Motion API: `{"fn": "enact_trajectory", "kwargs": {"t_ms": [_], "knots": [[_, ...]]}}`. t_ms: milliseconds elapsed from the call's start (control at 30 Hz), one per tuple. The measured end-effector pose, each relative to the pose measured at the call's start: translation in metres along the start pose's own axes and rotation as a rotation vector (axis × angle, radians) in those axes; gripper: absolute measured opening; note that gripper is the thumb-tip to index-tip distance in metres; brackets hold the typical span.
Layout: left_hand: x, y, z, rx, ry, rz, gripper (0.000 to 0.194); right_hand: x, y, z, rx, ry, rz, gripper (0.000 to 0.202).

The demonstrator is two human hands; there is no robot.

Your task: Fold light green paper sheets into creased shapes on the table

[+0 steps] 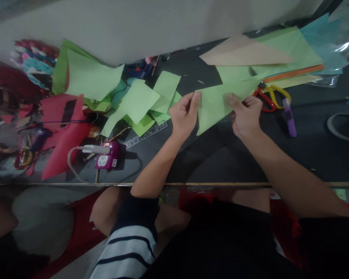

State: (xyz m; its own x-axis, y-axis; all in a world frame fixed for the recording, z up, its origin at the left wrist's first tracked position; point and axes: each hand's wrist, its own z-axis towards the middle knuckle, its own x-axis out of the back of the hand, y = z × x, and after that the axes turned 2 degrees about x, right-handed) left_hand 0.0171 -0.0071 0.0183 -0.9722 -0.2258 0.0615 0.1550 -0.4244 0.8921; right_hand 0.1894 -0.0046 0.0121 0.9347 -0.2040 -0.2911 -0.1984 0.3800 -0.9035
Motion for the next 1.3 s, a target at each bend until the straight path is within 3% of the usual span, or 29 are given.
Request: {"fn": "enact_trajectory", "kwargs": {"t_ms": [300,400,500,600,767,900,1167,1300], "knots": [[0.004,-0.001,0.003,0.018,0.070,0.000,0.063,-0.003,-0.004,-0.002,-0.052,0.023,0.012,0.054],[0.010,-0.011,0.011,0.021,0.097,0.012,0.058,0.000,-0.011,0.004,-0.107,0.045,0.045,0.049],[0.014,-0.017,0.016,0.011,0.110,0.044,0.058,0.001,-0.016,0.008,-0.197,0.063,0.077,0.060],[0.012,-0.016,0.015,-0.026,0.122,0.071,0.066,-0.002,-0.017,0.007,-0.268,0.002,0.070,0.068],[0.008,-0.014,0.012,-0.004,0.081,0.040,0.069,0.000,-0.009,0.008,-0.145,0.007,0.091,0.054],[0.008,-0.017,0.011,-0.004,0.042,0.034,0.069,0.008,-0.005,0.014,-0.132,0.019,0.083,0.045],[0.009,-0.019,0.010,-0.051,0.053,0.062,0.063,0.015,-0.003,0.019,-0.094,0.047,0.100,0.047],[0.008,-0.021,0.009,-0.026,0.030,0.037,0.060,0.019,0.000,0.020,-0.111,0.086,0.001,0.044]]}}
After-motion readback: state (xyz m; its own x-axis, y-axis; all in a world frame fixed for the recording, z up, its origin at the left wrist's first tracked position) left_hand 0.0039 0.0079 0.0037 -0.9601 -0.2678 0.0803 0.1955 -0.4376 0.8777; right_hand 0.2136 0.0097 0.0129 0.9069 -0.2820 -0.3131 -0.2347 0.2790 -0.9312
